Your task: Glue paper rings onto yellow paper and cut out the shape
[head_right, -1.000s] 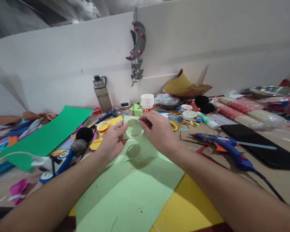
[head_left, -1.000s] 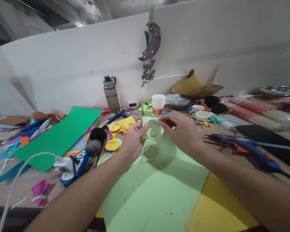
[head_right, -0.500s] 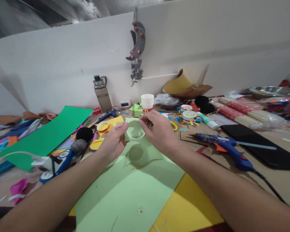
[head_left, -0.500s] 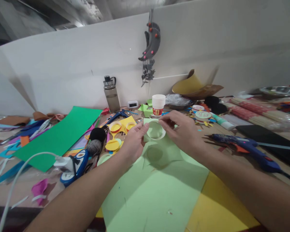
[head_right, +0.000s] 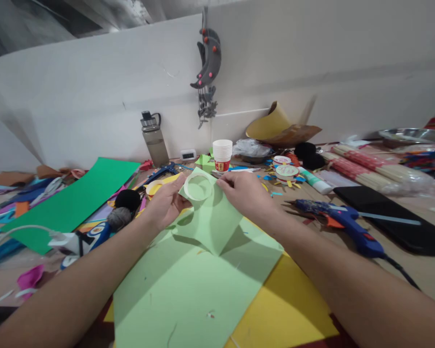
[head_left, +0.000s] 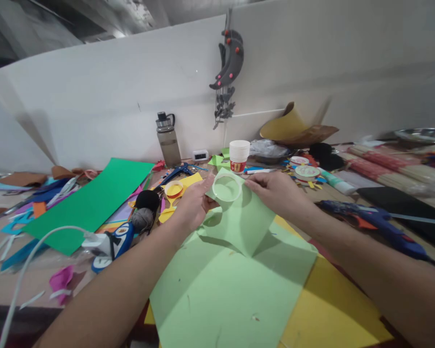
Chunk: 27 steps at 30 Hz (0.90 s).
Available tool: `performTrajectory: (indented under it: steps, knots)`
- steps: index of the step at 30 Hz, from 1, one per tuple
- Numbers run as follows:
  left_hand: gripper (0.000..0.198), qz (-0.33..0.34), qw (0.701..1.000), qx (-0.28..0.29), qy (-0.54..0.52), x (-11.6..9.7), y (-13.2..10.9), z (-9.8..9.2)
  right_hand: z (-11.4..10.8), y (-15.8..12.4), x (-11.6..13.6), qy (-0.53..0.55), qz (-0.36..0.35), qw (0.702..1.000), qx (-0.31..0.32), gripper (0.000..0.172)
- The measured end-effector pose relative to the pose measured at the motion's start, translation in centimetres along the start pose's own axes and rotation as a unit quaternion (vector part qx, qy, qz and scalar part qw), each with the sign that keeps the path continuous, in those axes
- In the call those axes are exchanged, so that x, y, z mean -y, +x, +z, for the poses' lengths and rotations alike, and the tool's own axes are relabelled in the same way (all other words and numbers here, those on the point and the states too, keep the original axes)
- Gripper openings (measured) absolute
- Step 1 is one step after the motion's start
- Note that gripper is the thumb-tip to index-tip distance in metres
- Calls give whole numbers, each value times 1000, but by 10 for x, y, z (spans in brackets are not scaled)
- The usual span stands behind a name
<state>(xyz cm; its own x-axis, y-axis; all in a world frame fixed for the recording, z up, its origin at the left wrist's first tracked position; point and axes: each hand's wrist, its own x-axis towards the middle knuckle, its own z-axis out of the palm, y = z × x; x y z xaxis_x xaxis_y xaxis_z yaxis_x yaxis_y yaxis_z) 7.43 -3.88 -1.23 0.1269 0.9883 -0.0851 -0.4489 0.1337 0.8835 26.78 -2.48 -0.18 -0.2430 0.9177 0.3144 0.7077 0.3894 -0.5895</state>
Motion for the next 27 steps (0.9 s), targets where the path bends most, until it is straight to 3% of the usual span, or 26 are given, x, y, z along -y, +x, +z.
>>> performTrajectory:
  steps: [9, 18, 27]
  knots:
    - [19, 6, 1000, 9, 17, -3, 5, -8, 1, -3, 2, 141, 39, 989, 21, 30]
    - [41, 37, 998, 33, 32, -8, 5, -13, 1, -8, 5, 127, -12, 988, -83, 25]
    - [43, 58, 996, 52, 46, -5, 10, -19, 3, -8, 7, 218, 12, 974, -56, 23]
